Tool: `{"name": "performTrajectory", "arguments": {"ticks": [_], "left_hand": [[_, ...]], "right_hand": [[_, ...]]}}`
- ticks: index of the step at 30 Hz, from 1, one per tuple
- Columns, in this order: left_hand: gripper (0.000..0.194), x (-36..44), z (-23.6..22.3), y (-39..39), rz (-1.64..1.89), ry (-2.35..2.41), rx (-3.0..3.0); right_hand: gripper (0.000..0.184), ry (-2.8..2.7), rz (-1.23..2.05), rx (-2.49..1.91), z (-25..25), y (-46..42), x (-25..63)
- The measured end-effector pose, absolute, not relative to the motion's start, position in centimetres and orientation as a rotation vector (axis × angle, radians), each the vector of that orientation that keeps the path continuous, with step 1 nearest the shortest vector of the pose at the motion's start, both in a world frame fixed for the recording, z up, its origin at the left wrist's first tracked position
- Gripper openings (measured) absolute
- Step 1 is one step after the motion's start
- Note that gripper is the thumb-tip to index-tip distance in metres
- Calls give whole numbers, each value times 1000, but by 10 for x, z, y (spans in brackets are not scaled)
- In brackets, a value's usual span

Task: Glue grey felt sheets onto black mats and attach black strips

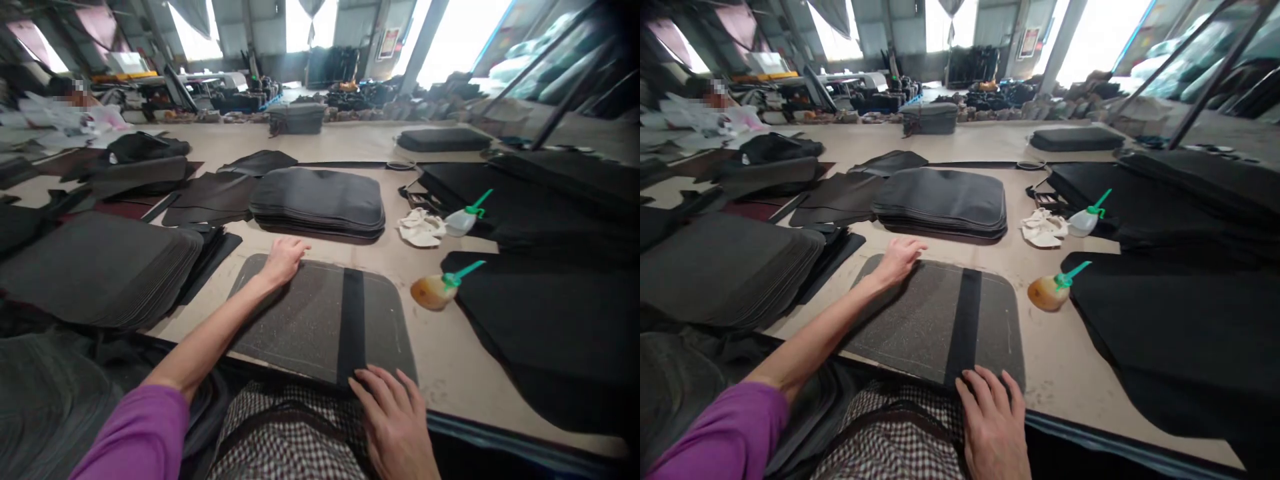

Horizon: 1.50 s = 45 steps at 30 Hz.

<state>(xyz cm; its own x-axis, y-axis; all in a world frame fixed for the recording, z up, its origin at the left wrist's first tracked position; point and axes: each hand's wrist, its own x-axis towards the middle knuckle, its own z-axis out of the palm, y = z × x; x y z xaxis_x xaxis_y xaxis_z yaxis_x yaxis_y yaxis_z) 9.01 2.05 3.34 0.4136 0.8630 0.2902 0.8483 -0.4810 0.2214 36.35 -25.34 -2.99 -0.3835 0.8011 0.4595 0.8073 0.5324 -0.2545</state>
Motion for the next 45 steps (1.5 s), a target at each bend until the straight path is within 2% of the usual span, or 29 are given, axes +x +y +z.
{"name": "performTrajectory", "arguments": {"ticks": [7, 13, 19, 26, 30, 33, 35, 39, 42, 45], "left_hand": [[45, -100, 30, -27, 443, 1976, 2595], [41, -138, 2, -38, 391, 1988, 2676], [38, -140, 5, -38, 425, 2030, 2688], [31, -131, 20, -43, 489, 2096, 2620], [35, -124, 55, -46, 781, 2251, 2476], [35, -108, 98, -65, 1155, 2167, 2461], [34, -86, 125, -90, 1246, 2055, 2569], [38, -25, 145, -157, 991, 1770, 2900], [48, 15, 126, -200, 836, 1396, 2997], [56, 33, 102, -220, 783, 1111, 2901]], "right_hand": [[41, -2063, -51, -1320, -13, -243, 350], [40, -2071, 12, -1291, 0, -239, 325], [34, -2086, 6, -1302, 16, -235, 318], [25, -2076, 170, -1195, 37, -229, 299], [26, -2009, 474, -1193, 52, -224, 291], [30, -1879, 846, -1187, 69, -212, 281], [35, -1764, 1142, -1139, 79, -203, 268], [52, -1384, 1614, -872, 86, -187, 228], [62, -1011, 1721, -759, 79, -181, 199], [58, -718, 1734, -774, 66, -180, 187]]}}
